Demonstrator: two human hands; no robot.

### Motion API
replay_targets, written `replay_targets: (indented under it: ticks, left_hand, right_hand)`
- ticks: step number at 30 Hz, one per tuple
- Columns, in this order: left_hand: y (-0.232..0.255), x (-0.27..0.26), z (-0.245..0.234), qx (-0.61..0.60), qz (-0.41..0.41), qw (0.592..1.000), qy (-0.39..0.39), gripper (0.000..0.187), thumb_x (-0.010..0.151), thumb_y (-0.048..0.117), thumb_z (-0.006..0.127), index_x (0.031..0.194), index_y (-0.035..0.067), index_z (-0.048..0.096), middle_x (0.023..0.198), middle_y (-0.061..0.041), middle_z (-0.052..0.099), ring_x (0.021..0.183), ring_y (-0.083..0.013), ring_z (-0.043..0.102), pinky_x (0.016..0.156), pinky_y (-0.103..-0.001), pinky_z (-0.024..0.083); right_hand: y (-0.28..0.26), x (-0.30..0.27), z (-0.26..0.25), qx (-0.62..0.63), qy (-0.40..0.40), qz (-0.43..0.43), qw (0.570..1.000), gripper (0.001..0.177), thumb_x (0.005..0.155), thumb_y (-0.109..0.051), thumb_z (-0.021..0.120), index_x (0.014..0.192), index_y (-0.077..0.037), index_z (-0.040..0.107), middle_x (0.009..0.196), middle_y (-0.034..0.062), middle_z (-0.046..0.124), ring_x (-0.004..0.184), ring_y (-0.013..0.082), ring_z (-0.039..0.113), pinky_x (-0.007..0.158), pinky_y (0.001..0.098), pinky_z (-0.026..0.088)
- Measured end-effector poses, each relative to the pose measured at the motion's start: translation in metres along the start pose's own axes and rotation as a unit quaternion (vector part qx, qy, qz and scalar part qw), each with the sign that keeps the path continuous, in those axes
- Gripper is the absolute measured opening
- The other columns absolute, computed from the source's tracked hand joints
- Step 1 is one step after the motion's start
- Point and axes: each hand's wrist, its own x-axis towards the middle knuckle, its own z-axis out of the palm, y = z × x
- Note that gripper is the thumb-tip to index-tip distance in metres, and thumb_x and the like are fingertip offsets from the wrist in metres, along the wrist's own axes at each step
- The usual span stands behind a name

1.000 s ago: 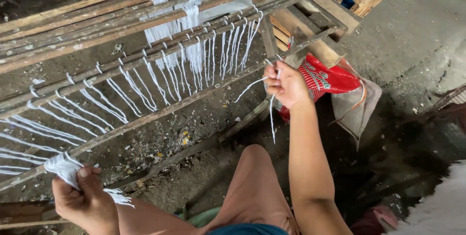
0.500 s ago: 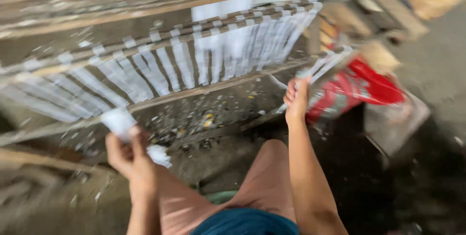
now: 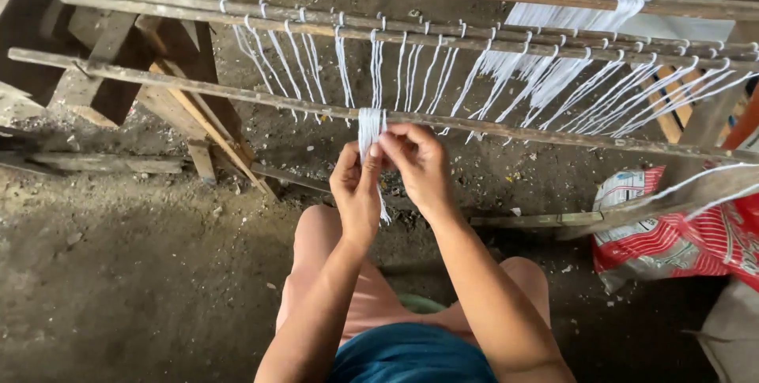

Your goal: The person is gathering and tying bundles of white candle wicks onto a wooden frame in a workshop.

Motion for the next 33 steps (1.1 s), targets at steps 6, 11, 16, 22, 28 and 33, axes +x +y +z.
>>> replay_targets:
  ticks: [6, 11, 16, 22, 28, 33]
  left_hand:
    - [-0.014, 0.004, -0.003, -0.048, -0.024, 0.998, -0.013, 0.015, 0.105, 0.015, 0.062, 0.100, 0.004, 0.072, 0.074, -0.009, 0.070, 0.059, -0.0108, 0.057, 0.055, -0.023, 0.043]
    - [-0.017, 0.002, -0.001, -0.048, -0.018, 0.999, -0.019, 0.014, 0.105, 0.014, 0.061, 0.099, 0.006, 0.070, 0.069, -0.007, 0.066, 0.055, -0.0082, 0.048, 0.054, -0.022, 0.040]
    - [-0.004, 0.004, 0.001, -0.061, -0.014, 0.998, -0.008, 0.017, 0.107, 0.017, 0.060, 0.100, 0.007, 0.071, 0.069, -0.009, 0.066, 0.055, -0.0090, 0.046, 0.056, -0.024, 0.041]
    - [0.004, 0.006, -0.004, -0.037, -0.027, 0.999, -0.014, 0.016, 0.105, 0.016, 0.062, 0.099, 0.006, 0.073, 0.057, -0.003, 0.054, 0.055, -0.0071, 0.042, 0.056, -0.023, 0.039]
    - [0.018, 0.009, -0.004, 0.081, -0.004, 0.997, 0.003, 0.007, 0.102, 0.007, 0.067, 0.105, 0.004, 0.073, 0.095, -0.012, 0.073, 0.095, -0.0192, 0.064, 0.092, -0.037, 0.053]
    - [-0.006, 0.016, -0.025, 0.018, 0.058, 0.996, -0.062, 0.022, 0.112, 0.022, 0.065, 0.124, 0.003, 0.068, 0.119, -0.009, 0.071, 0.115, -0.0195, 0.072, 0.104, -0.035, 0.066]
  right_hand:
    - [-0.006, 0.000, -0.016, 0.259, 0.023, 0.057, 0.964, 0.012, 0.098, -0.014, 0.067, 0.103, -0.003, 0.071, 0.092, 0.0154, 0.066, 0.069, 0.0193, 0.060, 0.061, 0.0316, 0.052]
    - [0.003, 0.008, -0.008, 0.146, -0.009, 0.096, 0.985, 0.020, 0.095, -0.014, 0.074, 0.110, -0.003, 0.067, 0.078, -0.0007, 0.051, 0.054, 0.0030, 0.040, 0.042, 0.0150, 0.032]
    - [-0.003, 0.010, -0.021, 0.157, -0.011, 0.109, 0.982, 0.014, 0.099, -0.014, 0.067, 0.110, -0.009, 0.063, 0.071, -0.0041, 0.048, 0.051, 0.0006, 0.038, 0.040, 0.0128, 0.028]
    - [-0.014, 0.006, -0.021, 0.310, -0.063, 0.221, 0.923, 0.026, 0.101, -0.034, 0.061, 0.108, -0.010, 0.067, 0.072, -0.0013, 0.060, 0.046, 0.0025, 0.035, 0.035, 0.0120, 0.022]
    - [0.012, -0.009, -0.126, 0.382, -0.054, 0.233, 0.893, 0.039, 0.103, -0.045, 0.054, 0.103, -0.006, 0.059, 0.079, -0.0058, 0.033, 0.061, 0.0011, 0.033, 0.038, 0.0098, 0.022]
    - [-0.058, -0.031, -0.213, 0.339, 0.159, 0.211, 0.903, 0.035, 0.114, -0.029, 0.030, 0.128, -0.001, 0.046, 0.069, -0.0051, 0.051, 0.049, 0.0051, 0.032, 0.037, 0.0182, 0.023]
